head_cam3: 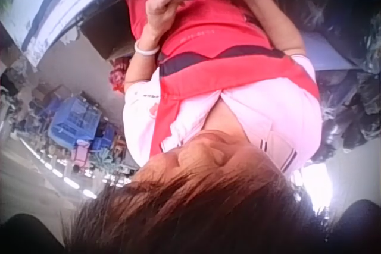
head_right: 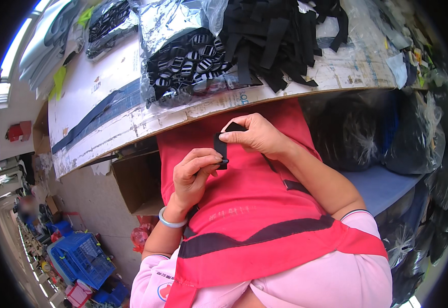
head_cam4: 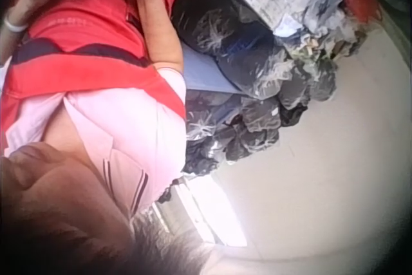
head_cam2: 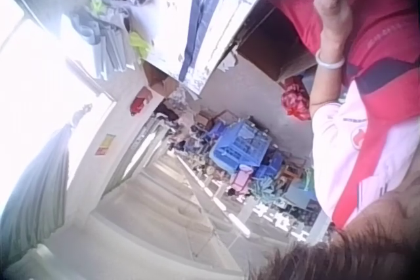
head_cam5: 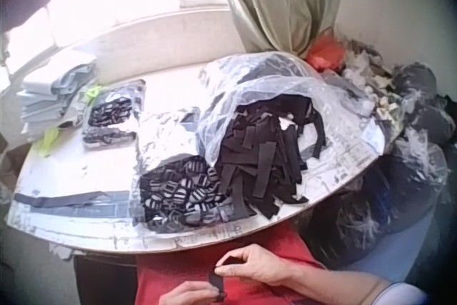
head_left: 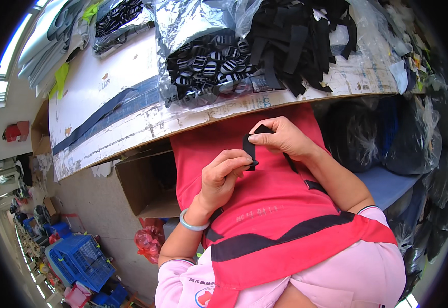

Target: The person is threading black plastic buckles onto black nylon straps.

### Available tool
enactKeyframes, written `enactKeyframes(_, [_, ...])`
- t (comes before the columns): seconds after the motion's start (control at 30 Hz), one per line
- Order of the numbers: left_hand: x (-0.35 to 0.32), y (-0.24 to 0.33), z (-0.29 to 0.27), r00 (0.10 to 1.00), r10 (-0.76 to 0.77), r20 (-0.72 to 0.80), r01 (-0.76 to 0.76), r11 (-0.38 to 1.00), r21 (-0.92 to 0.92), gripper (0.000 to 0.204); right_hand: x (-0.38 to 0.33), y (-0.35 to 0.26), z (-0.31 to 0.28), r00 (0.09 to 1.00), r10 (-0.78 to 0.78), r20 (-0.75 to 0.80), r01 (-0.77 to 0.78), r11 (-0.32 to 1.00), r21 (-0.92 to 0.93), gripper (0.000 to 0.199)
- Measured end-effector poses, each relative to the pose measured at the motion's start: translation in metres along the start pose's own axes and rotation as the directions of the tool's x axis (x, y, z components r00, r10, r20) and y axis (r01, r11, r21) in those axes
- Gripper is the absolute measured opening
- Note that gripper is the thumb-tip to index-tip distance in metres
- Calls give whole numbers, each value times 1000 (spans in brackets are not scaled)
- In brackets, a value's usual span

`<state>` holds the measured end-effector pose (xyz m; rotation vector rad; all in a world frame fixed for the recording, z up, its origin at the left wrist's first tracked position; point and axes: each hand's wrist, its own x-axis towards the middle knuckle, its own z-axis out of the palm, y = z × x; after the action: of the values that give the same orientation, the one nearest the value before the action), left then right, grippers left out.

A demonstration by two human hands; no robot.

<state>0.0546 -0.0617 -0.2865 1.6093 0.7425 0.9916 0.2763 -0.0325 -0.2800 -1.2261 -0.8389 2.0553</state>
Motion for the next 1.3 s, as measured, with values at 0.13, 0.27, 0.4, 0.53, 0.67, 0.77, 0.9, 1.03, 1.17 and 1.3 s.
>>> enactKeyframes(0.13, [-3,1,-5,999,-38,-7,37,999,-12,21,3,-2,12,992,-105,-65,97,989,-109,13])
enactKeyframes(0.27, [-10,3,-10,996,-91,-20,90,996,-14,21,11,0,15,996,-92,9,92,975,-203,13])
enactKeyframes(0.4, [-15,1,-14,995,-96,-33,95,995,-10,20,15,3,24,982,-175,65,186,934,-304,15])
enactKeyframes(0.53, [-14,2,-15,996,-81,-43,81,997,5,19,20,17,28,881,-460,106,456,772,-442,17])
enactKeyframes(0.67, [-15,4,-14,996,-81,-49,81,997,3,23,10,7,34,864,-468,188,461,582,-670,20])
enactKeyframes(0.77, [-16,4,-13,998,-68,-17,69,997,31,23,11,13,32,829,-526,187,488,519,-702,17])
enactKeyframes(0.9, [-18,11,-15,996,-86,-12,86,996,25,22,17,7,29,950,-268,158,311,823,-475,15])
enactKeyframes(1.03, [-34,33,-47,955,-293,-35,293,956,0,20,29,4,36,945,-305,119,321,792,-520,18])
enactKeyframes(1.17, [-85,50,-108,707,-652,-275,660,747,-75,26,32,8,40,963,-185,195,252,874,-416,22])
enactKeyframes(1.3, [-136,24,-139,508,-482,-714,714,699,36,38,15,7,46,961,55,269,93,856,-508,30])
